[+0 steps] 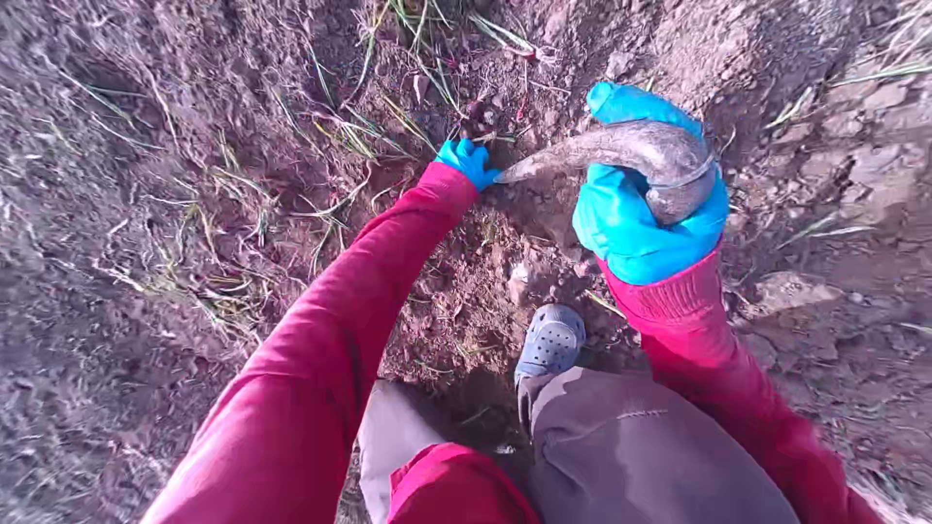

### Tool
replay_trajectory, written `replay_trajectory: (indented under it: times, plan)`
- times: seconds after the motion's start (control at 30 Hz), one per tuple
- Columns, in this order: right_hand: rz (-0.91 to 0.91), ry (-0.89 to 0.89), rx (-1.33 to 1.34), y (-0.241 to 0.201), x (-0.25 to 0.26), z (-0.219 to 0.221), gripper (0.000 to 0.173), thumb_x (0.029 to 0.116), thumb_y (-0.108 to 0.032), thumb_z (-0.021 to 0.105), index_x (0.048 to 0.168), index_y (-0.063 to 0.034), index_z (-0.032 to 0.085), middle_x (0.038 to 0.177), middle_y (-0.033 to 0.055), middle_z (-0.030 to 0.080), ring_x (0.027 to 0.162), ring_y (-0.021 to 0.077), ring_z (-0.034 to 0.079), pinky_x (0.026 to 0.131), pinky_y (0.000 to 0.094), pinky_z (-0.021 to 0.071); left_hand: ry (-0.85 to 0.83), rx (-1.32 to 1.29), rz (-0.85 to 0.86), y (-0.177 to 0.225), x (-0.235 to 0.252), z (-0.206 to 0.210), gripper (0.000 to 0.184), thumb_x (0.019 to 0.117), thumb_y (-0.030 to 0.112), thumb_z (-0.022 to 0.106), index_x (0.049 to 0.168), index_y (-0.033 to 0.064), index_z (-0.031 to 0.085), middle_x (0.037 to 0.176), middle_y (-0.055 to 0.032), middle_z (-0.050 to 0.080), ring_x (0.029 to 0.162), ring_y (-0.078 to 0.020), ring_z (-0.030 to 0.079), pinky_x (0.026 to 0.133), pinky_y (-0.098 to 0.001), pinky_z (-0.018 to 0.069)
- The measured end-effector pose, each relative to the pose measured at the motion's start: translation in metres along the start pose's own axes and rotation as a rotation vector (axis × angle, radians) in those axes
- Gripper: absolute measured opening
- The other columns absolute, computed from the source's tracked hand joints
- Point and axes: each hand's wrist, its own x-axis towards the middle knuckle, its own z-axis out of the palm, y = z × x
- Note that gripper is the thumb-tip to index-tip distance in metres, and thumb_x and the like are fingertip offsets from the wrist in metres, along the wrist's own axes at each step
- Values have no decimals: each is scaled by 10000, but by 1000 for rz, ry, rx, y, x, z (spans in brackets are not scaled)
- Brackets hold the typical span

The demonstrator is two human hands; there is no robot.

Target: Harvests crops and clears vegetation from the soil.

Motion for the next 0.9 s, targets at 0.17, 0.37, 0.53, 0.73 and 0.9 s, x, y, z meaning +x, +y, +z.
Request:
replay_trajectory:
  times: [0.17, 0.37, 0.53, 0.73, 0.9]
  plan:
    - [275, -35, -332, 71, -33, -6, 428, 912, -4, 648, 1338, -23, 631, 1092, 104, 726, 864, 91, 680, 770, 283, 579, 708, -205, 26, 8, -21, 6, 238, 1032, 176, 598, 1203, 89, 740, 1258, -194, 712, 1294, -467, 585, 1102, -643, 418]
    - [-106, -55, -86, 12, 8, 2, 348, 927, 73, 570, 1274, 99, 580, 1238, 93, 663, 1062, 61, 649, 920, 242, 565, 262, -828, -550, -11, -84, 34, 227, 1003, 186, 633, 1198, 79, 678, 1025, -133, 742, 930, -271, 728, 868, -549, 593]
    - [252, -79, -417, 66, -20, -5, 436, 927, -54, 651, 1361, -95, 630, 1140, 42, 733, 821, 49, 682, 719, 267, 583, 86, -424, -216, 52, -28, -24, 243, 991, 226, 638, 1161, 99, 757, 1218, -144, 720, 1255, -343, 608, 1043, -598, 458]
    - [-190, 34, -281, 5, 27, -37, 396, 878, 59, 609, 1270, 98, 580, 1245, 83, 665, 980, 31, 658, 836, 204, 574, 538, -129, -132, 35, -32, 43, 284, 973, 168, 641, 1227, 188, 766, 1139, -211, 717, 1104, -473, 642, 890, -646, 507]
    - [-89, 131, -353, 1, 12, -63, 416, 905, -26, 653, 1318, -21, 607, 1184, -4, 691, 828, -12, 650, 691, 185, 572, 543, 22, -179, -33, -11, -6, 184, 944, 111, 660, 1092, 114, 768, 1379, -211, 631, 1317, -497, 525, 1074, -691, 387]
